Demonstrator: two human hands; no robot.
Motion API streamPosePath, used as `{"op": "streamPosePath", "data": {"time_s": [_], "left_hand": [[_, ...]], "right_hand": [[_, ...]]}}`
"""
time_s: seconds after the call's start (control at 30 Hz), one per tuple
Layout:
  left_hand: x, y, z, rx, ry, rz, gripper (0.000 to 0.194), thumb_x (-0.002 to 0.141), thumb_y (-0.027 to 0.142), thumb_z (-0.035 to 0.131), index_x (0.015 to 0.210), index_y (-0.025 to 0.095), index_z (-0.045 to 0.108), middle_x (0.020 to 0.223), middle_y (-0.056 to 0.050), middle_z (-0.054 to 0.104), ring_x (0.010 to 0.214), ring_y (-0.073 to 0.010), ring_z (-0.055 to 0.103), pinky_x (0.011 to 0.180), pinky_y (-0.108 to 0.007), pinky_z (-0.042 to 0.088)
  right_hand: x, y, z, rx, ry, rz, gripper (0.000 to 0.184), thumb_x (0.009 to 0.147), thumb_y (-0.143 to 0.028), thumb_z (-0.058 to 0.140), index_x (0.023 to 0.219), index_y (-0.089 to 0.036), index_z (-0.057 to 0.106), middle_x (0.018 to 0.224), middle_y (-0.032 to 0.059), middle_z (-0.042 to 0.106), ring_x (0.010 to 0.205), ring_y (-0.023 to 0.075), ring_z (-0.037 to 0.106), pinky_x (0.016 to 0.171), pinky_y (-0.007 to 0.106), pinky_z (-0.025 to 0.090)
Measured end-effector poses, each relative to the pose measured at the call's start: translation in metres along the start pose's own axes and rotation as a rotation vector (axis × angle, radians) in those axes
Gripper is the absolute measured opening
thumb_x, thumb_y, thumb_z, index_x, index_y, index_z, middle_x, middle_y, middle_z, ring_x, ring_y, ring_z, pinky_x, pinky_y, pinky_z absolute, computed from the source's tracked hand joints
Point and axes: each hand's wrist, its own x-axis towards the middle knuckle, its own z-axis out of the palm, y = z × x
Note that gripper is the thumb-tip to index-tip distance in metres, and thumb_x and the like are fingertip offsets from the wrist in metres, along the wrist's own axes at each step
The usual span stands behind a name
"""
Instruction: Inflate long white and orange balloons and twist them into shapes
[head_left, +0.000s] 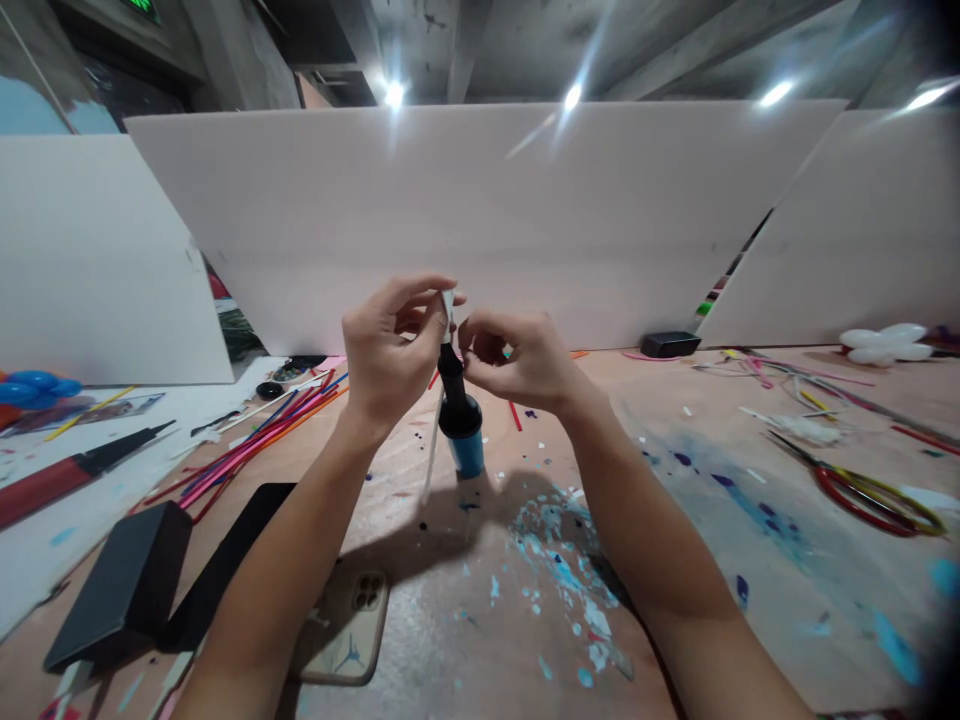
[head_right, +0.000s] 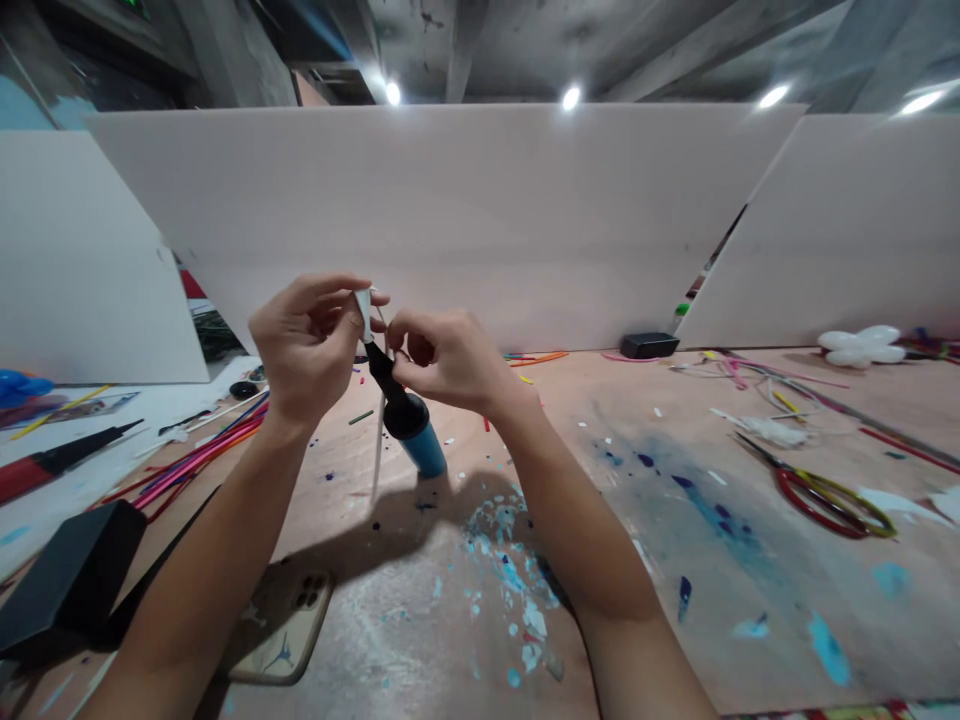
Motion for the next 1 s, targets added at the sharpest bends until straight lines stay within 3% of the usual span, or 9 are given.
{"op": "streamPosePath", "data": {"time_s": [0.17, 0.27, 0.53, 1.0], "left_hand": [[-0.001, -0.006, 0.001, 0.015, 0.006, 0.016, 0.013, 0.089, 0.018, 0.061, 0.099, 0.021, 0.067, 0.097, -0.002, 0.074, 0.070, -0.0095, 0.070, 0.061, -0.018, 0.056], [-0.002, -0.004, 0.001, 0.041, 0.001, 0.050, 0.017, 0.088, 0.015, 0.060, 0.102, 0.023, 0.067, 0.105, -0.002, 0.074, 0.078, -0.0113, 0.072, 0.067, -0.021, 0.059], [0.002, -0.005, -0.005, 0.137, 0.031, 0.135, 0.020, 0.088, 0.011, 0.058, 0.101, 0.022, 0.068, 0.108, -0.003, 0.074, 0.098, -0.0153, 0.071, 0.075, -0.022, 0.061], [0.004, -0.018, -0.010, 0.249, 0.068, 0.186, 0.020, 0.086, 0.012, 0.061, 0.099, 0.024, 0.071, 0.107, -0.001, 0.075, 0.099, -0.0160, 0.071, 0.086, -0.026, 0.060]], "right_hand": [[0.002, -0.008, -0.006, 0.263, 0.038, 0.094, 0.014, 0.084, -0.023, 0.063, 0.096, -0.017, 0.063, 0.080, 0.0013, 0.064, 0.068, 0.0100, 0.058, 0.063, 0.022, 0.046], [0.002, -0.011, -0.005, 0.388, 0.002, 0.107, 0.022, 0.084, -0.033, 0.068, 0.099, -0.017, 0.065, 0.087, 0.0028, 0.067, 0.075, 0.0123, 0.062, 0.068, 0.025, 0.050], [0.006, 0.003, 0.011, 0.500, 0.061, 0.132, 0.022, 0.085, -0.039, 0.068, 0.092, -0.018, 0.071, 0.082, 0.0017, 0.070, 0.076, 0.0128, 0.063, 0.072, 0.027, 0.054], [0.011, 0.014, 0.029, 0.640, 0.024, 0.300, 0.030, 0.075, -0.044, 0.076, 0.080, -0.016, 0.066, 0.075, 0.0008, 0.066, 0.072, 0.0127, 0.063, 0.072, 0.029, 0.054]]}}
